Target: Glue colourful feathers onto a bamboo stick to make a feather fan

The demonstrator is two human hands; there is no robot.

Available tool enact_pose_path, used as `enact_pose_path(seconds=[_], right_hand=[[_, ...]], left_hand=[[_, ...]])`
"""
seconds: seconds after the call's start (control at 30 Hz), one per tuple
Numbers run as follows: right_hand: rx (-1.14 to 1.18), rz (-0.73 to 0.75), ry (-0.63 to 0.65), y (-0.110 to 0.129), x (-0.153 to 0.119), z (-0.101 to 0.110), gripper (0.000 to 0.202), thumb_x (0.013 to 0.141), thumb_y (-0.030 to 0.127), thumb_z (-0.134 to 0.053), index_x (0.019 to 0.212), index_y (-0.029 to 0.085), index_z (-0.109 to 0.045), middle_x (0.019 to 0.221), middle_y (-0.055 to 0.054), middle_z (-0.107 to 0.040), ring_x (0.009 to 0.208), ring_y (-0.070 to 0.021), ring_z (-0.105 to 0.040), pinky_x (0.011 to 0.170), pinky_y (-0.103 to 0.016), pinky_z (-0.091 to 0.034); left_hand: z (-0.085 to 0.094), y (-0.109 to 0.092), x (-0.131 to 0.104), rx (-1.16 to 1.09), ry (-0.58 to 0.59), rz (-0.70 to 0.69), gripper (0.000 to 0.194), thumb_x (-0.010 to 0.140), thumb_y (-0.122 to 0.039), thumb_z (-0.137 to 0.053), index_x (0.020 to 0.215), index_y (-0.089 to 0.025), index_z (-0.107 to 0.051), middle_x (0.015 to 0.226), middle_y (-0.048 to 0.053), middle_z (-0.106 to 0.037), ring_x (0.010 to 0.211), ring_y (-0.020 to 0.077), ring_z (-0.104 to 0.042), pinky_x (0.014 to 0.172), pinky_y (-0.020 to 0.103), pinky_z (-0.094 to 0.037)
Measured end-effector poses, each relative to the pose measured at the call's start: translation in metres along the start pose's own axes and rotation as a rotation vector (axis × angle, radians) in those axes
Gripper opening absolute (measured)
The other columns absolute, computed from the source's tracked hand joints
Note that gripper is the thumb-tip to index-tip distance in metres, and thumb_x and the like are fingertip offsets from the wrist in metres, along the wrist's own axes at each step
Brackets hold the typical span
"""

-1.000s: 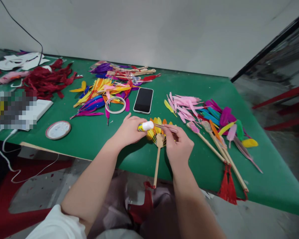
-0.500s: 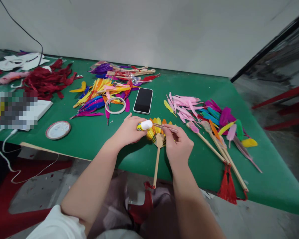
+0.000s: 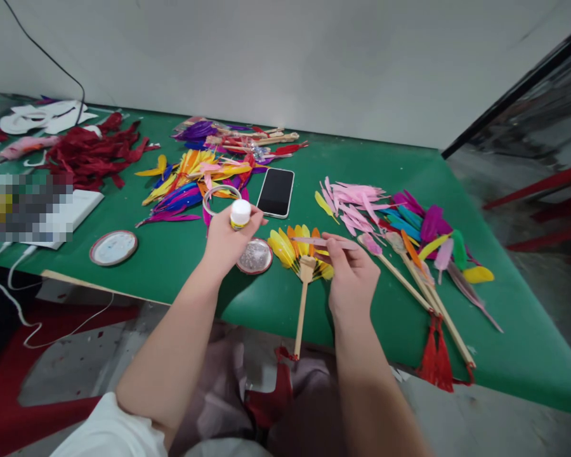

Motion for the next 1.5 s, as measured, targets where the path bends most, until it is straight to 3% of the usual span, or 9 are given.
enact_pose_path(seconds=[0.17, 0.23, 0.3, 0.5, 0.67, 0.97, 1.23, 1.5], right_hand=[[0.194, -0.134, 0.053, 0.002, 0.000, -0.005, 0.021, 0.071, 0.038, -0.058, 0.067, 0.018, -0.056, 0.043, 0.006, -0.052, 0.035, -0.0063, -0.045, 0.030, -0.015, -0.035], [0.221, -0.224, 0.082, 0.003, -0.002, -0.008, 0.024, 0.072, 0.041, -0.057, 0.066, 0.019, -0.050, 0.037, 0.008, -0.047, 0.029, -0.0054, -0.039, 0.024, -0.014, -0.026], [0.238, -0.283, 0.113, 0.005, -0.004, -0.011, 0.025, 0.070, 0.041, -0.060, 0.069, 0.021, -0.046, 0.039, 0.008, -0.049, 0.028, -0.0054, -0.039, 0.023, -0.013, -0.025], [0.171, -0.262, 0.319, 0.016, -0.006, -0.022, 0.023, 0.064, 0.033, -0.067, 0.076, 0.020, -0.052, 0.060, 0.003, -0.062, 0.055, -0.0123, -0.061, 0.040, -0.019, -0.047], [-0.128, -0.121, 0.460, 0.024, 0.004, -0.040, 0.013, 0.063, 0.027, -0.067, 0.074, 0.020, -0.064, 0.070, 0.000, -0.066, 0.064, -0.0139, -0.063, 0.056, -0.025, -0.051], [-0.284, -0.001, 0.516, 0.014, 0.000, -0.062, 0.007, 0.066, 0.022, -0.064, 0.071, 0.021, -0.068, 0.071, 0.001, -0.069, 0.066, -0.0150, -0.064, 0.062, -0.026, -0.049], [-0.305, 0.052, 0.458, 0.004, 0.001, -0.055, 0.006, 0.068, 0.022, -0.062, 0.070, 0.023, -0.068, 0.076, 0.001, -0.069, 0.074, -0.0164, -0.064, 0.072, -0.031, -0.050], [-0.347, -0.010, 0.524, 0.003, -0.002, -0.041, 0.013, 0.070, 0.025, -0.062, 0.081, 0.022, -0.068, 0.084, 0.000, -0.070, 0.077, -0.0165, -0.065, 0.072, -0.030, -0.051]], left_hand=[[0.012, 0.001, 0.006, -0.219, -0.180, -0.020, 0.013, 0.069, -0.029, -0.057, 0.069, -0.017, -0.053, 0.052, -0.005, -0.054, 0.052, 0.0091, -0.055, 0.060, 0.024, -0.047], [0.015, 0.004, 0.007, -0.272, -0.219, -0.004, 0.014, 0.069, -0.029, -0.056, 0.067, -0.017, -0.050, 0.048, -0.006, -0.048, 0.048, 0.0076, -0.052, 0.055, 0.022, -0.045], [0.016, 0.007, 0.008, -0.316, -0.228, 0.017, 0.014, 0.069, -0.029, -0.056, 0.066, -0.018, -0.049, 0.044, -0.007, -0.044, 0.044, 0.0065, -0.048, 0.051, 0.020, -0.042], [0.019, 0.010, 0.010, -0.498, -0.176, 0.079, 0.016, 0.065, -0.028, -0.062, 0.063, -0.016, -0.050, 0.038, -0.008, -0.042, 0.036, 0.0047, -0.039, 0.041, 0.018, -0.033], [0.029, 0.008, 0.012, -0.631, -0.212, 0.138, 0.017, 0.063, -0.026, -0.063, 0.060, -0.015, -0.050, 0.035, -0.008, -0.039, 0.033, 0.0044, -0.036, 0.038, 0.018, -0.031], [0.024, 0.012, 0.015, -0.675, -0.175, 0.252, 0.018, 0.061, -0.026, -0.063, 0.059, -0.015, -0.049, 0.033, -0.009, -0.035, 0.031, 0.0033, -0.031, 0.034, 0.017, -0.027], [0.017, 0.015, 0.013, -0.676, -0.136, 0.266, 0.016, 0.063, -0.026, -0.061, 0.060, -0.016, -0.049, 0.034, -0.009, -0.036, 0.031, 0.0036, -0.033, 0.035, 0.017, -0.028], [0.011, 0.023, 0.012, -0.578, 0.018, 0.309, 0.015, 0.065, -0.027, -0.062, 0.062, -0.015, -0.052, 0.037, -0.007, -0.041, 0.035, 0.0055, -0.039, 0.038, 0.018, -0.033]])
Point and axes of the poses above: each hand's wrist, its own x-axis towards the middle knuckle, its own z-axis out of the back of the hand, y = z × x, the point moved 1 cm from there along x, towards the middle knuckle
